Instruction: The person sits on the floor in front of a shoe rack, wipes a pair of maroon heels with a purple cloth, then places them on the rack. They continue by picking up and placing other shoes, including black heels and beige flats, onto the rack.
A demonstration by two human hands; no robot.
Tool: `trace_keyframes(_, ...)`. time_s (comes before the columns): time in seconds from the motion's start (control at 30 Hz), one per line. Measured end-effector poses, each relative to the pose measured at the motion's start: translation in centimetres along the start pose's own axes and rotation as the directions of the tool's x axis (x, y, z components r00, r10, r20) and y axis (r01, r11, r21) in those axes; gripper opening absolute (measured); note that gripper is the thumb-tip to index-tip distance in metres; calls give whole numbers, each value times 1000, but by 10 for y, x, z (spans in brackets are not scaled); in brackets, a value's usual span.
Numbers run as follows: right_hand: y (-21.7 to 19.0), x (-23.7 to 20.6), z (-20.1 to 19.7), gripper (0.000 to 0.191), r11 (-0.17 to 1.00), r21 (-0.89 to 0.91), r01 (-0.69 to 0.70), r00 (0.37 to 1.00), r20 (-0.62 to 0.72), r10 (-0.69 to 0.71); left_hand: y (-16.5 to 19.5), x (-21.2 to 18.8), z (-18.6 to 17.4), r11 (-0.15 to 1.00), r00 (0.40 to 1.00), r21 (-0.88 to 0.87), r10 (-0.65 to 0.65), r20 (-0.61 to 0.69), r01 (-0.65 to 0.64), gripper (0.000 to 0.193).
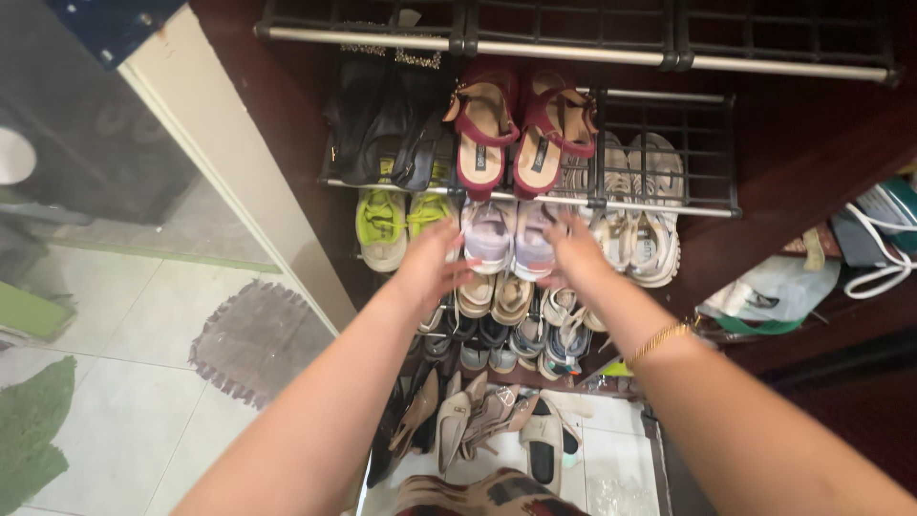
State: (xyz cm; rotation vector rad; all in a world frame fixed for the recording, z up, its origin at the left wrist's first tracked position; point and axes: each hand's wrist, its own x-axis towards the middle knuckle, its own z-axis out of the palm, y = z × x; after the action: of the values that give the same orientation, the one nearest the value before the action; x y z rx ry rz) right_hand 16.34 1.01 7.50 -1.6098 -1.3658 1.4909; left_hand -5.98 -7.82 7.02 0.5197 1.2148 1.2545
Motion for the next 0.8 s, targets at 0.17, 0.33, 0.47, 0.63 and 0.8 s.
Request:
trace_keyframes(0.17,186,-57,0,56,977,12,-215,966,148,211,-102,-69,-48,938,937,-17,-346,-41,346,64)
trace_keyframes(0.33,315,-160,-24,46,678,-688,-258,850,172,498,-170,-145,-83,830,845,154,-524,-112,535,59)
trace_keyframes(0.47,333,-213,-45,42,536,-770,-346,772,91,629,-195,-177,-108,831,850,181,-524,-63,526,60)
trace_keyframes(0.63,332,-252,-56,42,555,-693,-460,767,4,642,-216,-196,-127,810,844,242,-523,-116,535,61)
trace_keyframes(0.8,342,-257,-57,43,578,-728,-370,810,51,584,-234,-210,-144,832,857,203,-495,-143,515,58)
